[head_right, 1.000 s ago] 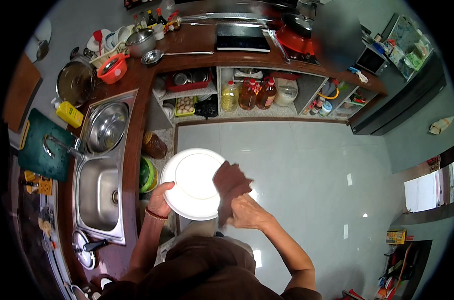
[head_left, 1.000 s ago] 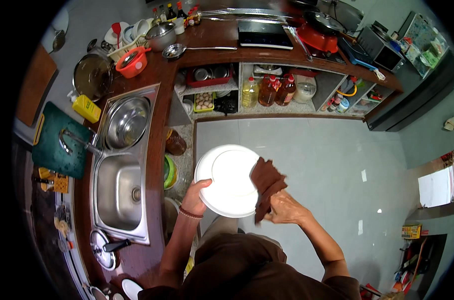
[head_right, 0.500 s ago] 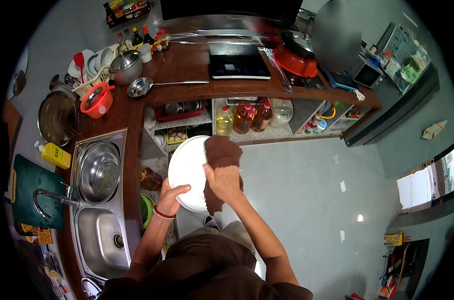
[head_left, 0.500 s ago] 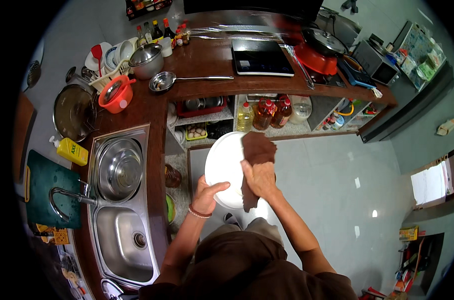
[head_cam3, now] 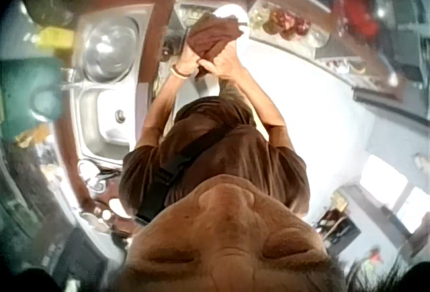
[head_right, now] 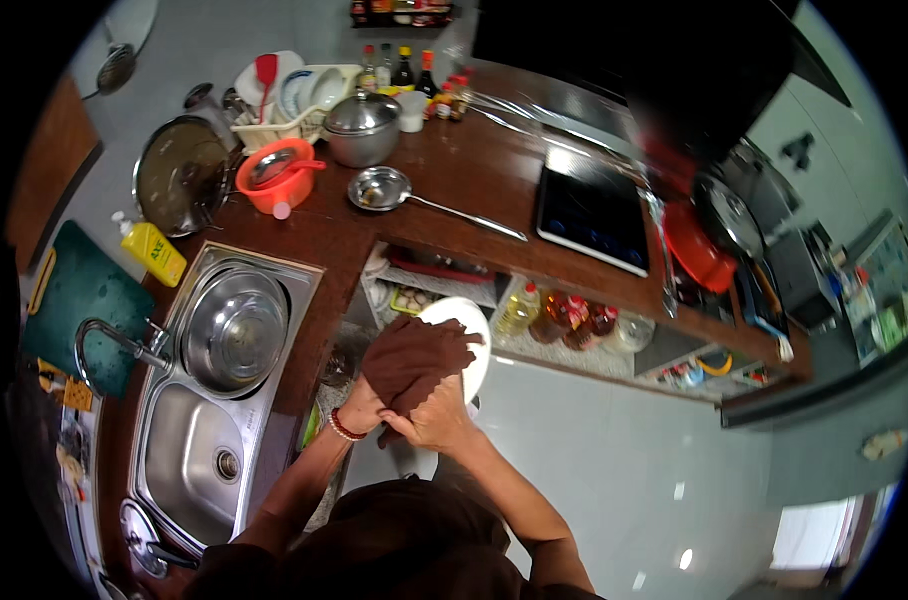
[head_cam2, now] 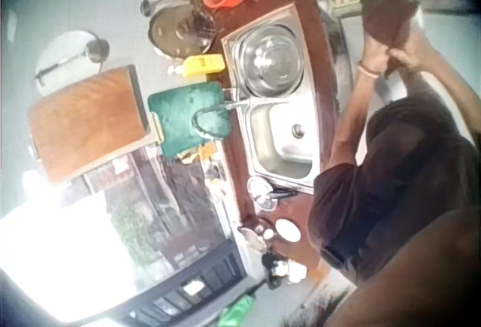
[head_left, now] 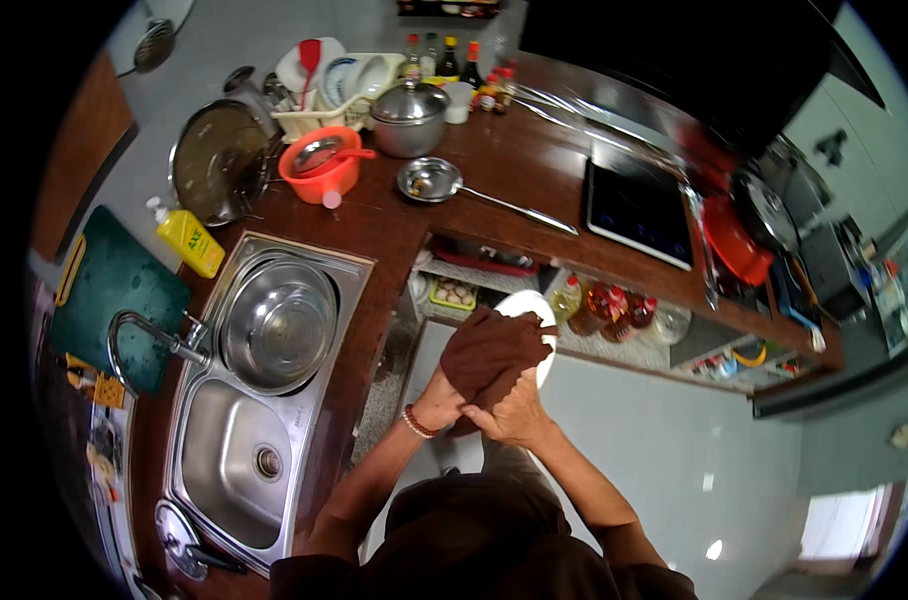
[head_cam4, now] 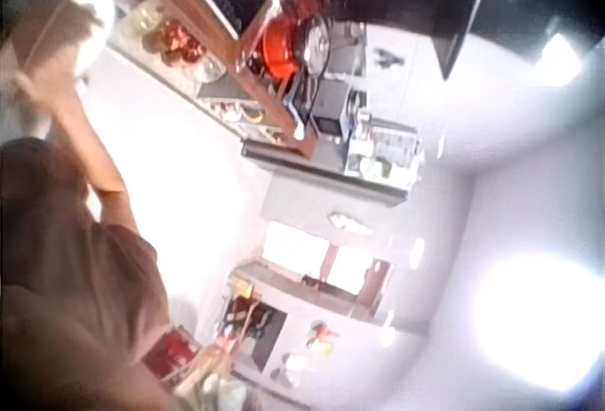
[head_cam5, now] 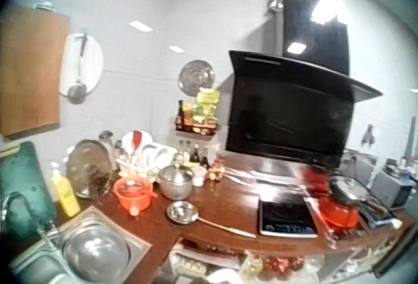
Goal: The person wipes chopsticks, a fork, and several plates with a brown cloth and places them into a dish rack, then wipes down the kitchen counter and the sink area before rinsing the cloth.
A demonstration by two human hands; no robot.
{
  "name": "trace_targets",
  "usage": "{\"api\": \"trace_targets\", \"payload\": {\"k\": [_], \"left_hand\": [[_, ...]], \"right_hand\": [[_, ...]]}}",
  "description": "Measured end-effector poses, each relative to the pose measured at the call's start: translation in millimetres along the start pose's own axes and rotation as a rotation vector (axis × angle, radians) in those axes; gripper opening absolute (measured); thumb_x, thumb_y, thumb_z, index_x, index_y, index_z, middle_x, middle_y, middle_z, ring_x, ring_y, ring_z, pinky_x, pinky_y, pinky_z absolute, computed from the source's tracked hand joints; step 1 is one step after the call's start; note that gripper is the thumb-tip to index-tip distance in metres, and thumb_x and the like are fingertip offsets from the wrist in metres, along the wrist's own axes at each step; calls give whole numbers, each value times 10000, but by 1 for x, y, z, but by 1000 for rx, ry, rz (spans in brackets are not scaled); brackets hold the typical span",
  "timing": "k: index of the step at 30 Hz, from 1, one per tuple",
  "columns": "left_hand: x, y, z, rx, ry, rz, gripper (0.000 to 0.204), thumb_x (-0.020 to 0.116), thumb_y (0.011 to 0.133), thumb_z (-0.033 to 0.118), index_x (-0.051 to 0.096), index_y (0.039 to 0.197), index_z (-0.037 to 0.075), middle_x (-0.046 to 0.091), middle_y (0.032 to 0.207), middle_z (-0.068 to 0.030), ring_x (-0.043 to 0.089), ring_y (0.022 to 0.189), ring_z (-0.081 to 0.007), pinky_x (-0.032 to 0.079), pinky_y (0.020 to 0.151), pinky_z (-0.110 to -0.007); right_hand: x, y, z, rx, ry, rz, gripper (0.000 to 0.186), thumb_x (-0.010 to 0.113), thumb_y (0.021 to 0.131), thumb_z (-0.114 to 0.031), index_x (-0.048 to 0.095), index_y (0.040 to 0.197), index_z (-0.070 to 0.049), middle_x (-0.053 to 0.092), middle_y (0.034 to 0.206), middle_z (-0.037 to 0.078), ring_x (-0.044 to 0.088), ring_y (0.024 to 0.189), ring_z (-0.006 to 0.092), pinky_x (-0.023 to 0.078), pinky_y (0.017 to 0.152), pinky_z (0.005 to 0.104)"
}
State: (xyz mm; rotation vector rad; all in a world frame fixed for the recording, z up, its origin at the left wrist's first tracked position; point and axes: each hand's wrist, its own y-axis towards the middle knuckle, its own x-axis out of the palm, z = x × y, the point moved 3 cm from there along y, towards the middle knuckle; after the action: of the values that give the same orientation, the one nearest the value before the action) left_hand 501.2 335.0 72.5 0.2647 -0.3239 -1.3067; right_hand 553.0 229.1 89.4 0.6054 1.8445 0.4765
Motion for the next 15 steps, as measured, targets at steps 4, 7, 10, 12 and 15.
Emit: {"api": "trace_targets", "payload": {"k": [4, 7, 10, 12, 15], "left_hand": [[-13, 42, -8, -129, 25, -53, 421, 642, 685, 72, 565, 1089, -16, 620, 939, -61, 554, 792, -93, 459, 674, -247], [-25, 78, 6, -316, 138, -69, 283, 663, 689, 57, 615, 954, -33, 624, 789, -36, 543, 709, -85, 459, 630, -256], [-33, 125, 10, -325, 1, 90, 335, 689, 695, 23, 605, 1012, -44, 646, 889, -59, 585, 804, -110, 484, 718, -273], [-35, 158, 8, -249, -125, 215, 375, 678, 677, -19, 596, 1041, -55, 646, 925, -76, 603, 832, -135, 489, 744, -288], [-30, 204, -3, -114, -219, 450, 353, 660, 681, -36, 595, 1028, -56, 643, 920, -86, 607, 815, -149, 483, 744, -283]], "right_hand": [[-37, 54, 54, -62, -57, 43, 488, 559, 751, -389, 608, 1033, 6, 581, 1084, 184, 509, 1050, 355, 324, 926, 484], [-50, 92, 120, 88, -83, 135, 425, 542, 789, -361, 628, 648, 30, 615, 739, 197, 548, 703, 354, 369, 653, 443], [-55, 117, 214, 447, 148, 60, 593, 408, 901, -424, 513, 632, 95, 515, 673, 283, 474, 649, 399, 348, 646, 456], [-50, 119, 261, 640, 324, 233, 687, 342, 917, -516, 510, 695, 112, 516, 670, 260, 484, 646, 368, 377, 666, 439], [-30, 114, 304, 992, 858, 357, 621, 362, 922, -509, 579, 805, 61, 610, 785, 125, 563, 718, 217, 436, 660, 341]]}}
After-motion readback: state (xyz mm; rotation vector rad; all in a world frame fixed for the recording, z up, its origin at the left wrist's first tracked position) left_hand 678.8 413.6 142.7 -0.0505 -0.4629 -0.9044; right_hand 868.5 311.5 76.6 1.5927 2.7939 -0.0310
